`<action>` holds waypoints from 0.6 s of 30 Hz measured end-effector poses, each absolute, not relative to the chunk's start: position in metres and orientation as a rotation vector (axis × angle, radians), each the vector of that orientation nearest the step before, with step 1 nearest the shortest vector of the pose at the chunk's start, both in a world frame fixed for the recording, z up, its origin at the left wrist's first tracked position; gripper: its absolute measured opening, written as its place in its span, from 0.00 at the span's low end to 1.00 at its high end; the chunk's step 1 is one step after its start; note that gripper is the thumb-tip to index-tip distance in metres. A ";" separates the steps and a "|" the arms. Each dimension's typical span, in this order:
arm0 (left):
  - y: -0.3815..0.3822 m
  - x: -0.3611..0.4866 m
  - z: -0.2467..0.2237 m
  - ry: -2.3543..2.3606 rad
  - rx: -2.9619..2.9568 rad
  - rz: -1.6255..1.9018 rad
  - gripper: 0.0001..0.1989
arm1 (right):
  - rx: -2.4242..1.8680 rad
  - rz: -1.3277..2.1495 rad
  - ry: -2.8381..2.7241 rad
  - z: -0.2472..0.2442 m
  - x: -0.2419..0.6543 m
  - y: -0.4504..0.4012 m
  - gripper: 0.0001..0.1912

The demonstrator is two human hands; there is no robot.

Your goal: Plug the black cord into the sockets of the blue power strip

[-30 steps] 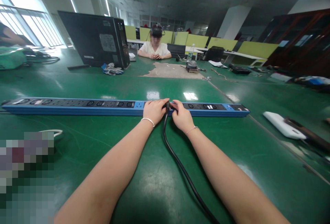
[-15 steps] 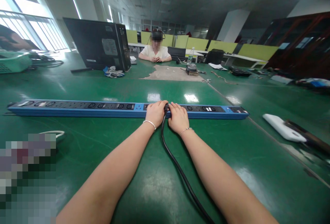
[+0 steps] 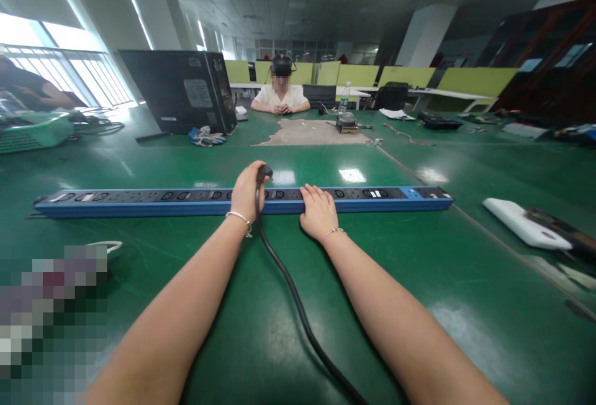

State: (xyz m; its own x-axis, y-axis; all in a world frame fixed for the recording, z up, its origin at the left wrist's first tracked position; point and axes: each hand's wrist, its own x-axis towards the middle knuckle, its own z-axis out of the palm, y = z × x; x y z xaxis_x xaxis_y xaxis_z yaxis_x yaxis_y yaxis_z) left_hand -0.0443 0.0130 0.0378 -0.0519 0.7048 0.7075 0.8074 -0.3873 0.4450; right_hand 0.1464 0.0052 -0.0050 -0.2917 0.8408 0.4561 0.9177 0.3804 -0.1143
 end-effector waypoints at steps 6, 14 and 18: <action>0.002 -0.104 0.026 -1.835 -2.213 -1.176 0.17 | -1.507 -0.226 -2.181 -0.006 0.145 0.006 0.31; 0.002 -0.109 0.017 -1.732 -2.289 -0.828 0.16 | -1.491 -0.248 -2.176 -0.008 0.146 0.007 0.30; -0.004 -0.107 0.018 -1.727 -2.265 -0.734 0.16 | -1.495 -0.256 -2.174 -0.008 0.146 0.007 0.31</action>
